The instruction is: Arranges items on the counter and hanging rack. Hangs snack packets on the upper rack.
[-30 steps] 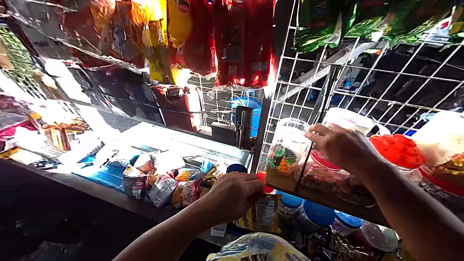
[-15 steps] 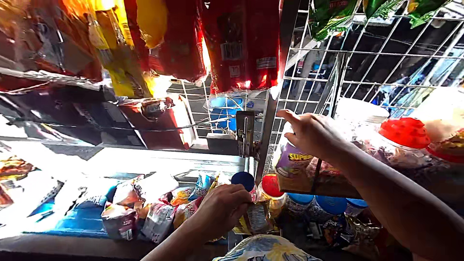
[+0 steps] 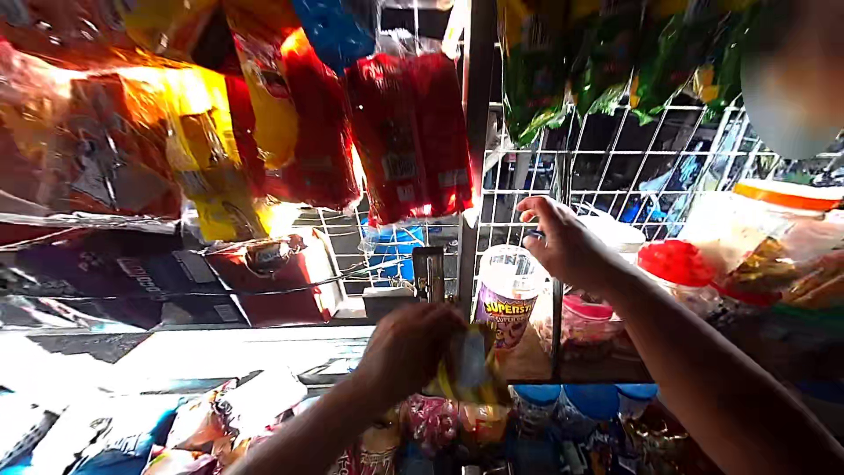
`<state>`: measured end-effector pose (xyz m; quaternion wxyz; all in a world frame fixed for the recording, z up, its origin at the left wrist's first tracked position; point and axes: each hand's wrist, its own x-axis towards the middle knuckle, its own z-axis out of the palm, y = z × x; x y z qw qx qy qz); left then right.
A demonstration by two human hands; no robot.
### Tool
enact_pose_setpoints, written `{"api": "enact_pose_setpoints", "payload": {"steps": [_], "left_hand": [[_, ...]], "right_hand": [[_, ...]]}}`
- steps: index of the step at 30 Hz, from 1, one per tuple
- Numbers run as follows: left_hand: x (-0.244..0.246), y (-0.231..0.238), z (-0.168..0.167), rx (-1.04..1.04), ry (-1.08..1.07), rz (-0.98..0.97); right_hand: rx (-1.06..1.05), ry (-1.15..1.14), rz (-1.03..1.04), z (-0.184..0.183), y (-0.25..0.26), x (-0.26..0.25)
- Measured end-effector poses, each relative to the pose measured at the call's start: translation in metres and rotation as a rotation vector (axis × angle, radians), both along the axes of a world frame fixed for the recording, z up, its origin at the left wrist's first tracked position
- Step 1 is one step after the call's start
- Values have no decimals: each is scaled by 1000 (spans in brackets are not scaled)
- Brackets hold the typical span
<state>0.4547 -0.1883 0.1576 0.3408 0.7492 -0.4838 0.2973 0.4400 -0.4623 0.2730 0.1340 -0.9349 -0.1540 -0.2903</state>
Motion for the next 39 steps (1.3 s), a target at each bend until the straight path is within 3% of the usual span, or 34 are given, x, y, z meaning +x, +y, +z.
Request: {"api": "enact_pose_setpoints", "payload": {"steps": [4, 7, 11, 16, 22, 28, 34, 36, 39], "left_hand": [[7, -27, 97, 16, -46, 138], [2, -55, 151, 262, 18, 279], [-6, -84, 184, 549, 13, 520], [8, -98, 211, 407, -149, 635], [38, -122, 252, 271, -273, 660], [55, -146, 258, 260, -278, 793], [51, -143, 234, 216, -318, 722], [45, -136, 219, 172, -324, 684], [62, -151, 233, 117, -273, 695]], "right_hand": [[7, 25, -17, 42, -19, 35], [-5, 134, -70, 57, -9, 53], [-68, 10, -136, 58, -3, 45], [-98, -307, -92, 52, -15, 31], [125, -631, 4, 39, -24, 51], [292, -681, 164, 29, -25, 73], [754, -808, 285, 34, -15, 95], [832, -862, 351, 34, -11, 100], [847, -880, 422, 35, -8, 103]]}}
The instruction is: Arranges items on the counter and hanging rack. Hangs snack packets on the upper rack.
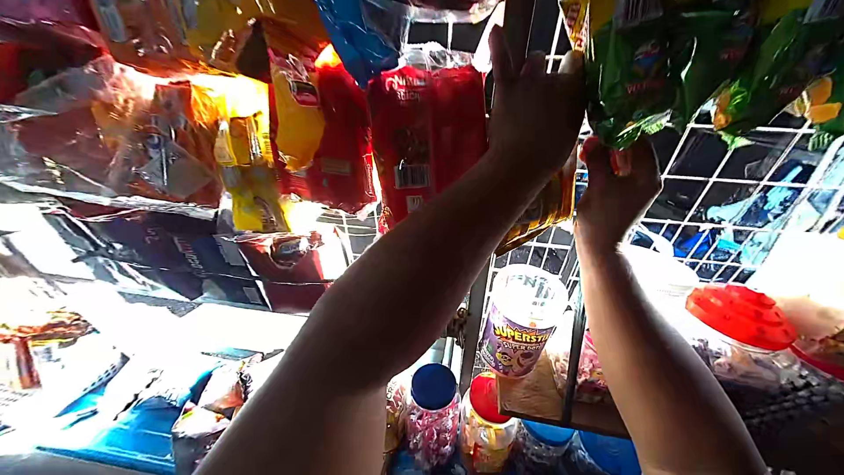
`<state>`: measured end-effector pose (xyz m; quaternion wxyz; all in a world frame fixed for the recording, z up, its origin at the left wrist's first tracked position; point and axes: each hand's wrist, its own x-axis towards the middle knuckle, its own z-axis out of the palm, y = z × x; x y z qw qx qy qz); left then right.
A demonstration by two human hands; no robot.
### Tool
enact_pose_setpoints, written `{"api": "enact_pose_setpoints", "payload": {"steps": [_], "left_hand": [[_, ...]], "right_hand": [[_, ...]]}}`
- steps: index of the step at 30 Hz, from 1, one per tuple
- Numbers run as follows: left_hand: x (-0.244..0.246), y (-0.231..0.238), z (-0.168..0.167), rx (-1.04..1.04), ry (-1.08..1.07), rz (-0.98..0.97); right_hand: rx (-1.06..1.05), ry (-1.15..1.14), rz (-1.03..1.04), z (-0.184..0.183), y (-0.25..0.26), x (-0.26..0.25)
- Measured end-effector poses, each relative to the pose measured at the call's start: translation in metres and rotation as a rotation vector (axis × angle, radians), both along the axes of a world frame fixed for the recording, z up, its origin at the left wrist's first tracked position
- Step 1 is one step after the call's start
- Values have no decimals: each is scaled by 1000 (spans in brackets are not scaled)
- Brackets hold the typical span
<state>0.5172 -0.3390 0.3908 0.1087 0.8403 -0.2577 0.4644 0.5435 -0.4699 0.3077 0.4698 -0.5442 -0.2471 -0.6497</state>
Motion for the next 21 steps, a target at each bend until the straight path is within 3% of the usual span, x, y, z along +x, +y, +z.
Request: {"api": "enact_pose_setpoints", "payload": {"steps": [9, 17, 21], "left_hand": [[-2, 11, 10, 78, 126, -42], [-4, 9, 19, 77, 45, 4], [-5, 9, 17, 134, 103, -15]], "right_hand": [[-1, -20, -66, 11, 6, 1], [-62, -78, -108, 13, 7, 20], [-21, 66, -167, 13, 6, 10]]}}
